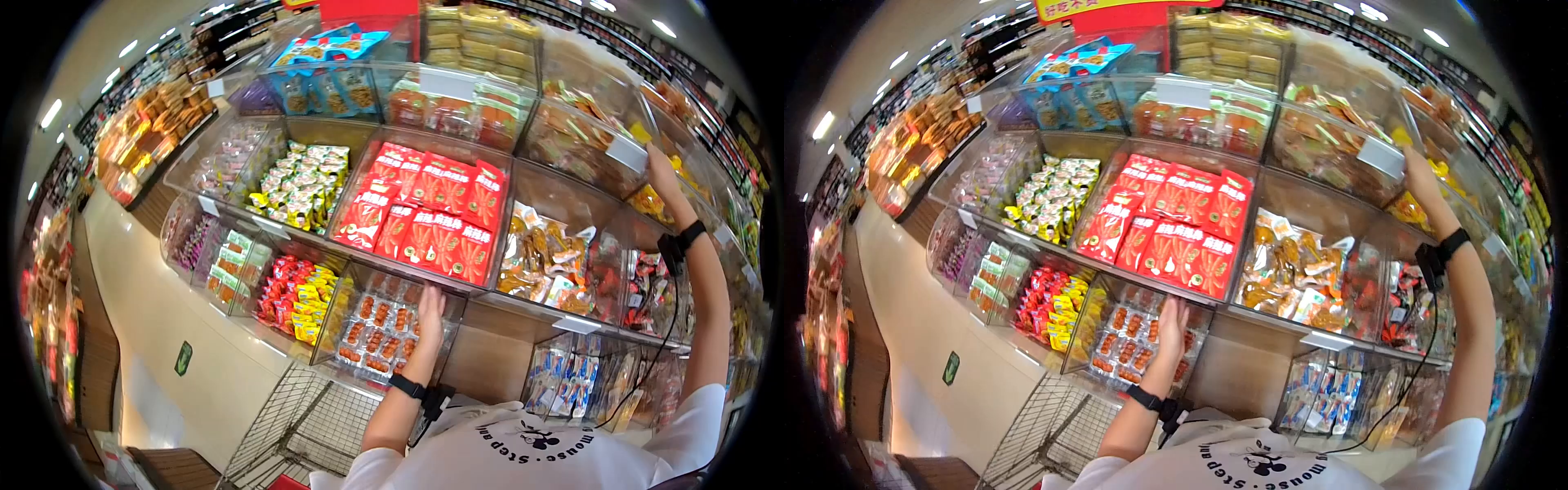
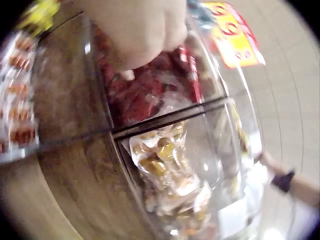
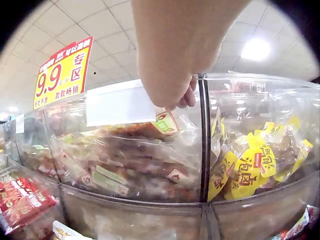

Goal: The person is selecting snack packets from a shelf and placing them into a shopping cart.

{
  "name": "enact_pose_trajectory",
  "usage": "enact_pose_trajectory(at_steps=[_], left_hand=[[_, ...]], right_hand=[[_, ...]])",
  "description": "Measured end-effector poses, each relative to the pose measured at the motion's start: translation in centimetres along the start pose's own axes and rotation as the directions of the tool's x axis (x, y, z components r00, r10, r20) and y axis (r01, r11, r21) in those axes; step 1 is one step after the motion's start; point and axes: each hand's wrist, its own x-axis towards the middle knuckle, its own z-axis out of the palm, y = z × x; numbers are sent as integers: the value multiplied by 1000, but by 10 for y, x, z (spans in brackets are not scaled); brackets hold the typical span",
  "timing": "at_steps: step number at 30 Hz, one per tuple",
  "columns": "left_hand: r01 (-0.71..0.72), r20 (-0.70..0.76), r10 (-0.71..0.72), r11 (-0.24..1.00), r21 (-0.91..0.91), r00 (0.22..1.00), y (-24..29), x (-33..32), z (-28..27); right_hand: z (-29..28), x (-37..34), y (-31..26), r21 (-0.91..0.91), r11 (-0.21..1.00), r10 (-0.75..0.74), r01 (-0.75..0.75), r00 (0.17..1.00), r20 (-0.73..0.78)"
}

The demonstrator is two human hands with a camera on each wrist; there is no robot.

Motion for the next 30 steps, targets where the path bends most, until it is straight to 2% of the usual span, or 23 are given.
enact_pose_trajectory(at_steps=[2, 3, 5, 6, 7, 9, 10, 11, 12, 14, 15, 16, 17, 19, 20, 21, 22, 25, 26, 27, 28, 30], left_hand=[[108, 47, -104, 992, -72, 993, 18, -4, 29], [129, 41, -127, 990, -63, 991, 46, 8, -6], [216, 59, -209, 956, -200, 976, 31, 6, -4], [245, 16, -251, 931, -270, 968, 29, 11, 1], [220, 84, -203, 917, -333, 976, 27, 12, 2], [287, 98, -272, 937, -200, 957, 36, 14, -14], [316, 32, -317, 921, -229, 948, 38, 24, -29], [247, -37, -255, 957, -150, 966, 39, 31, -43], [19, -104, -21, 1000, -23, 994, 57, 35, -49], [-214, -355, 136, 958, -191, 925, 114, 42, -43], [-282, -366, 246, 958, -46, 898, 127, 56, -55], [-352, -304, 303, 928, -121, 903, 139, 75, -66], [-345, -193, 331, 937, -45, 924, 142, 95, -88], [-273, -151, 262, 960, -60, 953, 154, 103, -85], [-332, -109, 324, 942, -60, 940, 144, 120, -96], [-333, -113, 331, 943, -1, 937, 142, 126, -99], [-300, -115, 294, 953, -39, 949, 145, 127, -101], [-197, -70, 194, 980, -32, 978, 155, 118, -126], [-167, -39, 167, 986, -16, 985, 159, 118, -131], [-155, -32, 155, 988, -4, 987, 161, 118, -135], [-140, -19, 140, 990, 9, 990, 162, 119, -136], [-111, 0, 111, 993, 44, 994, 159, 118, -137]], right_hand=[[-6, 0, 18, -43, 999, 16, -16, 1000, -6], [23, -7, -8, 49, 998, 44, -43, 999, -21], [18, -3, 13, 109, 994, 3, -2, 1000, -8], [19, 2, 12, 111, 994, 10, -8, 1000, -13], [18, 1, 10, 118, 993, 25, -24, 1000, -13], [19, -3, 4, 114, 993, 38, -37, 999, -14], [20, -4, 5, 101, 994, 30, -28, 999, -16], [19, -3, 9, 84, 996, 17, -15, 1000, -21], [19, -2, 14, 73, 997, 9, -6, 999, -36], [19, -3, 18, 53, 998, -15, 19, 998, -66], [20, 0, 18, 42, 999, -30, 34, 996, -84], [22, 1, 19, 42, 998, -41, 45, 994, -97], [23, -1, 15, 47, 998, -46, 51, 993, -107], [23, -3, 17, 13, 997, -71, 73, 991, -112], [24, -5, 19, -19, 996, -89, 88, 991, -104], [26, -3, 25, -56, 993, -112, 107, 989, -98], [27, -2, 28, -109, 982, -170, 154, 973, -156], [31, -7, 31, 148, 988, 57, -55, 998, -12], [34, -4, 33, 317, 935, 154, -162, 987, 51], [33, 0, 30, 465, 842, 249, -273, 962, 114], [32, 3, 27, 699, 597, 352, -395, 911, 213], [23, 1, 15, 677, 673, 315, -298, 944, 103]])
